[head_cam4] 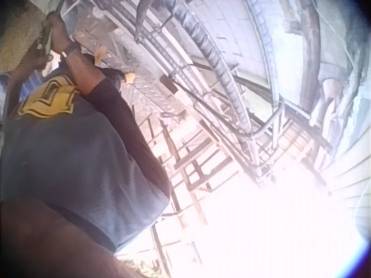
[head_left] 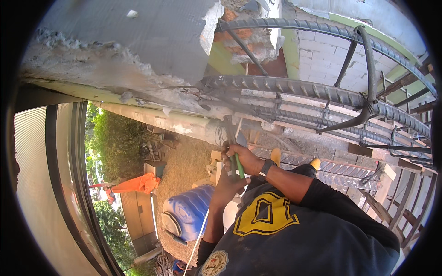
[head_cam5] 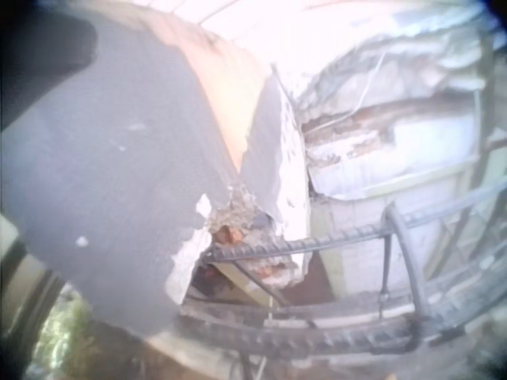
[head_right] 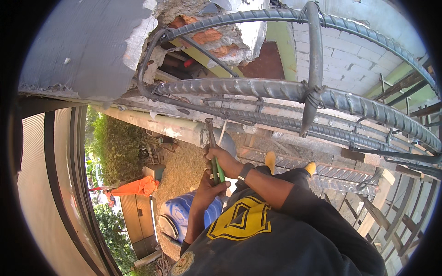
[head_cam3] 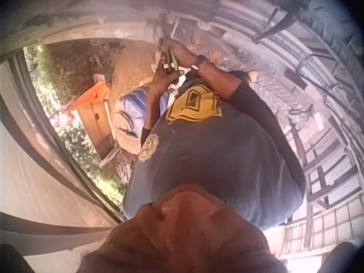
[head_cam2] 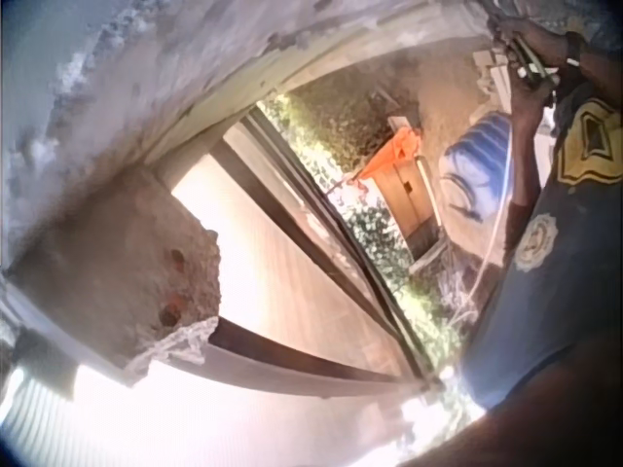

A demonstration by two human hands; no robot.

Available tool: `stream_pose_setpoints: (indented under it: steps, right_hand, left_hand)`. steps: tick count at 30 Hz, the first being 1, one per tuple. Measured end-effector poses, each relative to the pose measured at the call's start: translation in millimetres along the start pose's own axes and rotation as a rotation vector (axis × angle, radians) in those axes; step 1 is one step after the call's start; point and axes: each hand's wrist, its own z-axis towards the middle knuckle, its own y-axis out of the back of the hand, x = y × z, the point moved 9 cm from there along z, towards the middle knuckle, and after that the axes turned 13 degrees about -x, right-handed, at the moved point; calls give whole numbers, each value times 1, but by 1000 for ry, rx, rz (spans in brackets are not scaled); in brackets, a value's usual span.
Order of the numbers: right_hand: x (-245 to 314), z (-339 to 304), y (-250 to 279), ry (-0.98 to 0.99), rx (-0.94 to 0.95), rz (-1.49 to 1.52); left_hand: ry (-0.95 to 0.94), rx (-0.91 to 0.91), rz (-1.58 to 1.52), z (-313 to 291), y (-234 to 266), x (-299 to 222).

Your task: The person ties sections of rebar together using wire and a pair of pliers. They wrap the wire around the metal rods, twist it tightly with the tool, and cut the excess wire.

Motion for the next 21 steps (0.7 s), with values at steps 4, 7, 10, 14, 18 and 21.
stream_pose_setpoints:
  steps: [4,7,10,14,18,21]
  right_hand:
    - [16,-16,15,101,73,-332]
    - [34,-41,20,263,36,-760]
    - [50,-59,31,505,32,-1157]
    - [41,-95,55,363,32,-1507]
    - [52,-126,86,355,-99,-1544]
    - [67,-153,101,445,-72,-1532]
  left_hand:
    - [-157,107,102,3,-20,2]
    - [-431,-116,-208,-1,4,-34]
    - [-533,-238,-405,1,5,-73]
    - [-369,-205,-101,6,-32,-58]
    - [-525,-214,101,5,-58,-61]
    - [-553,-174,409,-4,-64,-64]
